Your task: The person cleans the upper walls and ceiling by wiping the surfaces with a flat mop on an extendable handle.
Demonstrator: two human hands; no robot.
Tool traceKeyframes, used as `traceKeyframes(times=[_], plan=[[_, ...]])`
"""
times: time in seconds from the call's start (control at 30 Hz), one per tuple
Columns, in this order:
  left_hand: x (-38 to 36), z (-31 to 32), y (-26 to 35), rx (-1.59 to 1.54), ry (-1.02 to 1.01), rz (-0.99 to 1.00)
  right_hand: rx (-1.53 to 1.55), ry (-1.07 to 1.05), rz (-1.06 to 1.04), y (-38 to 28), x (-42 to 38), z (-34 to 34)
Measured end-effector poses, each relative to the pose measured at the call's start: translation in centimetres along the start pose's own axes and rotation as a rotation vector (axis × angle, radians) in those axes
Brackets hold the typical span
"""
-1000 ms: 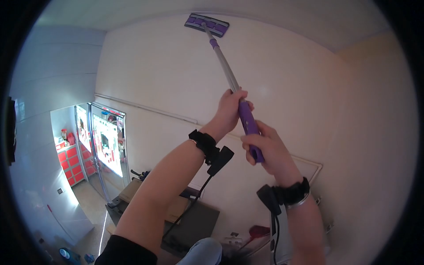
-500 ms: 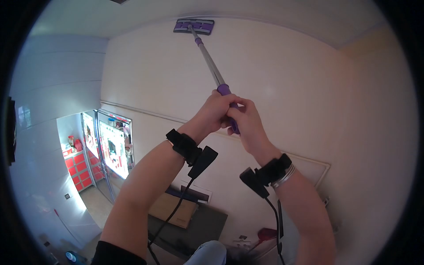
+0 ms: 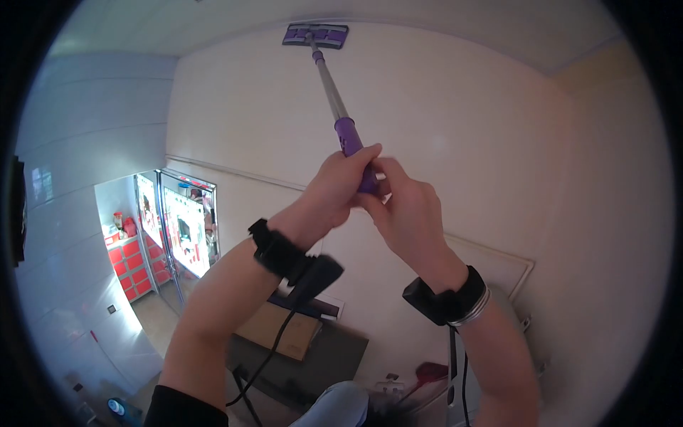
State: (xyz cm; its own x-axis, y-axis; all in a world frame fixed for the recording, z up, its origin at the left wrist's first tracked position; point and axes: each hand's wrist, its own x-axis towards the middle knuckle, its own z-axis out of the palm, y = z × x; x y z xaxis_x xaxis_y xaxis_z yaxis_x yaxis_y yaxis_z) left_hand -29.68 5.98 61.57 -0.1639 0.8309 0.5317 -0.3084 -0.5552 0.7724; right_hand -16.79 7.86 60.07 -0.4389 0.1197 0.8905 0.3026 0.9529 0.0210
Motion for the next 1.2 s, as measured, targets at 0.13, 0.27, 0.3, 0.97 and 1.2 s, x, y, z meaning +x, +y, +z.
traceKeyframes(times=[0.13, 0.27, 0.3, 0.97, 1.2], plan=[[0.1, 0.8, -1.0, -0.043, 0.154, 0.043, -0.139, 0.133, 0.02, 0.4, -0.1, 2.0], [1.9, 0.2, -1.9, -0.036, 0.091, 0.028, -0.133, 0.197, -0.005, 0.5, -1.2, 2.1], [1.9, 0.2, -1.8, -0.044, 0.147, 0.029, -0.047, 0.164, 0.017, 0.3, -1.8, 1.6], [11.6, -7.8, -5.2, -0.026, 0.308, -0.032, -0.048, -0.366, 0.594, 11.2, -25.2, -8.5], [11.0, -8.5, -4.7, 0.01, 0.321, -0.021, -0.025, -0.309, 0.639, 13.6, -27.6, -7.8]])
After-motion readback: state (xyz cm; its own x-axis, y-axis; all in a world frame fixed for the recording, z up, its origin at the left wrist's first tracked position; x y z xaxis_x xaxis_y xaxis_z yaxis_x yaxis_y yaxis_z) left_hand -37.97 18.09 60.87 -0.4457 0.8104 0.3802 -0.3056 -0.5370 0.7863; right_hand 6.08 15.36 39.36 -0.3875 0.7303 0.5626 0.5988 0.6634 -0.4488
